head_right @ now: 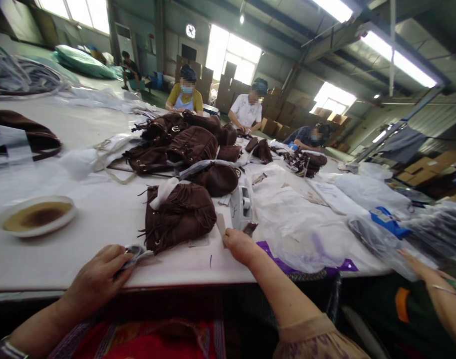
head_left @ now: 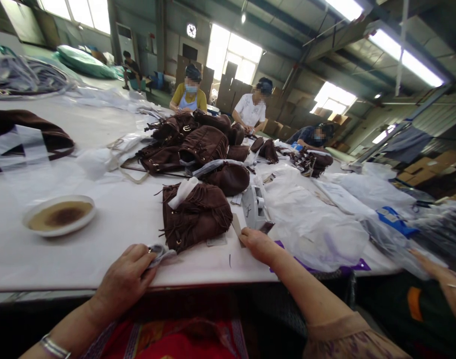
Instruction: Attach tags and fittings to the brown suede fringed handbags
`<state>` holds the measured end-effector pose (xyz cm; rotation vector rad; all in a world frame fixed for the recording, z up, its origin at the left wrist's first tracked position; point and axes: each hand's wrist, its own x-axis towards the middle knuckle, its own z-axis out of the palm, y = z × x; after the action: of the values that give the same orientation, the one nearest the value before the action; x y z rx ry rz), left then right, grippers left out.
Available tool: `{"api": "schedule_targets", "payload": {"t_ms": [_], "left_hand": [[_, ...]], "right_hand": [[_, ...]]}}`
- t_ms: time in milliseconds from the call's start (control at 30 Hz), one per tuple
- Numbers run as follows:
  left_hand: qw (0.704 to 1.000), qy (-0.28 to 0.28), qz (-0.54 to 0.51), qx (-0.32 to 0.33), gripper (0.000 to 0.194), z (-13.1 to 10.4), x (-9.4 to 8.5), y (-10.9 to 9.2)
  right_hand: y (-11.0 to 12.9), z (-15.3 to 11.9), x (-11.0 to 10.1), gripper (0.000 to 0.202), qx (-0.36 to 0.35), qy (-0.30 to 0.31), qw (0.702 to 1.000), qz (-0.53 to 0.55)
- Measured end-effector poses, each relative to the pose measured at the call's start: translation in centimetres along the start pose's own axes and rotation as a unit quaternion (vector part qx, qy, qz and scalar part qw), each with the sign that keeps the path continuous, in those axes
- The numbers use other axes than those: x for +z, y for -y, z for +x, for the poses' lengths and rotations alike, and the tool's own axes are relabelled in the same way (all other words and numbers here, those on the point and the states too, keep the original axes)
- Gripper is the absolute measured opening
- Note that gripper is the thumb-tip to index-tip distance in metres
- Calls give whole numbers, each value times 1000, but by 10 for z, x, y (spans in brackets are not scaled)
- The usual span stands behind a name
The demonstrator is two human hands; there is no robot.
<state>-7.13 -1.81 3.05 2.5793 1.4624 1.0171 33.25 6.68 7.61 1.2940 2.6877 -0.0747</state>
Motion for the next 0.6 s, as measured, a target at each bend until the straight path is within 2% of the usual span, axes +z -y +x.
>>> {"api": "schedule_targets", "payload": {"t_ms": [233,600], "left_hand": [[1000,-3,3,4,20,2,-2,-2],[1000,-3,-5,6,16,0,-1,0]], "right_hand": [[-4,3,-2,24,-35,15,999,-30],[9,6,-5,23,-28,11,999,-38]]}}
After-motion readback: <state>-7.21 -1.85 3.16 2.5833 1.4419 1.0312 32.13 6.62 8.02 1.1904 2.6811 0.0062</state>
